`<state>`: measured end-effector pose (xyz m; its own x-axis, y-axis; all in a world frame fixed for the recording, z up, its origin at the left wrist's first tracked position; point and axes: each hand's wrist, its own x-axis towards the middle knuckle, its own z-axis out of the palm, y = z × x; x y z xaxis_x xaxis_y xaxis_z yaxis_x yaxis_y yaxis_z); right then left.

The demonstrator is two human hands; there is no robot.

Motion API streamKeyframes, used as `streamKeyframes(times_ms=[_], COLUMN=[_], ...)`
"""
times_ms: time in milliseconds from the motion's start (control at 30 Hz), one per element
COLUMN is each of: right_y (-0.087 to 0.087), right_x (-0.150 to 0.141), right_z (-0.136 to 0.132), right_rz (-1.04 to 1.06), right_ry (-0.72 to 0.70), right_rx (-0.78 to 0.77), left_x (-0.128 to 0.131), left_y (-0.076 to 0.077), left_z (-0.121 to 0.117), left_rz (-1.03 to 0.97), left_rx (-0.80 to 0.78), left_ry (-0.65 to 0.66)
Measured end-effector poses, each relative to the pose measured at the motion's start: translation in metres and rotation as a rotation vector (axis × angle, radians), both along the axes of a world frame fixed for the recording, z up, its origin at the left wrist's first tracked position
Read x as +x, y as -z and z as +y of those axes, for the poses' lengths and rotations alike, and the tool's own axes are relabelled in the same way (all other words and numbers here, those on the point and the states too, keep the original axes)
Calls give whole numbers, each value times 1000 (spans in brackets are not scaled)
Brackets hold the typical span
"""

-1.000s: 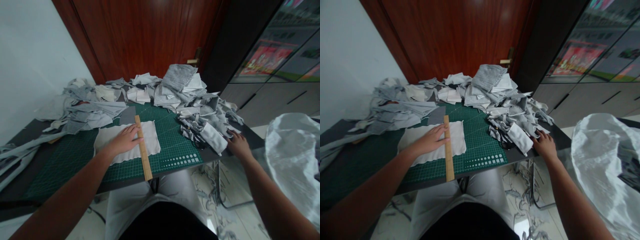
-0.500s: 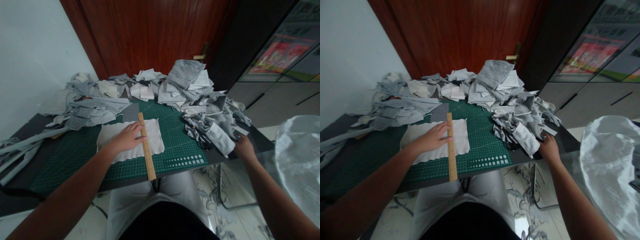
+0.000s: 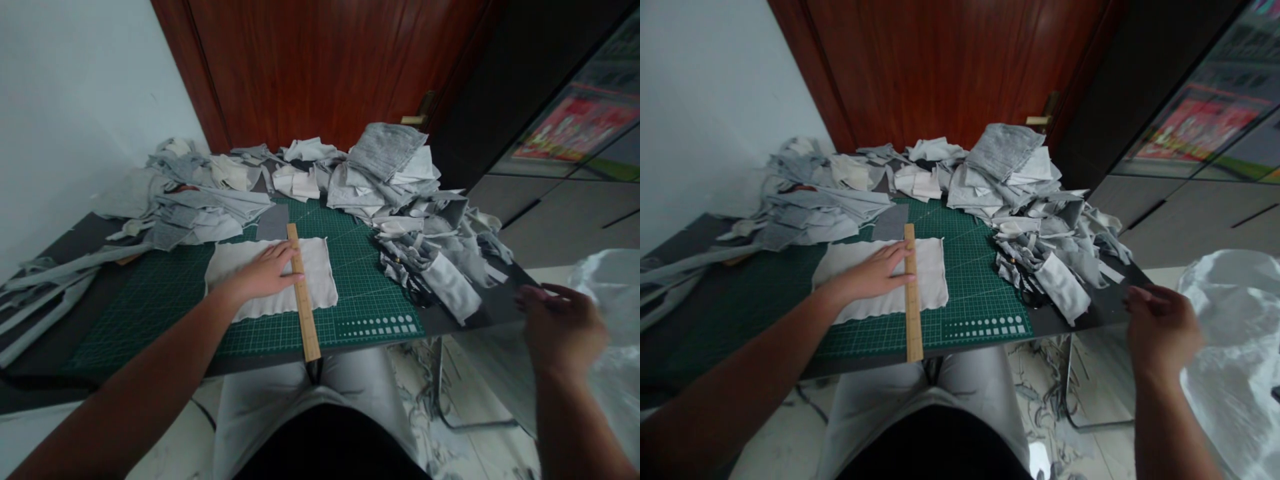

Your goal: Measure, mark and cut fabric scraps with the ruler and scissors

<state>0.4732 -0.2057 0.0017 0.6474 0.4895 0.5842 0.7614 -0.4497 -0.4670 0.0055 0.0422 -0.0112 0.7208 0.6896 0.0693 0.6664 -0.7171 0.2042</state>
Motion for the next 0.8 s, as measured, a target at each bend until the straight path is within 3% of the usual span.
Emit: streamKeyframes(times_ms=[67,133,200,300,400,500,567,800], right_y=[-18,-32,-37,-28,-12,-3,-2,-1], right_x=[-43,-92,-137,-190,-224,-241,-247,-254], right_z=[2,17,42,87,129,156,165,172], right_rz=[378,641,847,1002,771,446,335,320], right_ry=[-59,-312,-626,-989,-1106,-1092,-1098,-1196], right_rx=[324,366,220,-88,-264,-341,-382,-468], left_x=[0,-1,-1,-2,-3,-5,-6,-5], left_y=[0,0,1,2,0,-2,-2,0], left_z=[0,1,2,2,1,-1,-2,-5], left_rz=[1,-1,0,4,10,18,21,4], left_rx=[-15,-22,-20,-13,-19,-36,-53,-65], left_ry=[-2,-9,-9,8,13,16,26,22])
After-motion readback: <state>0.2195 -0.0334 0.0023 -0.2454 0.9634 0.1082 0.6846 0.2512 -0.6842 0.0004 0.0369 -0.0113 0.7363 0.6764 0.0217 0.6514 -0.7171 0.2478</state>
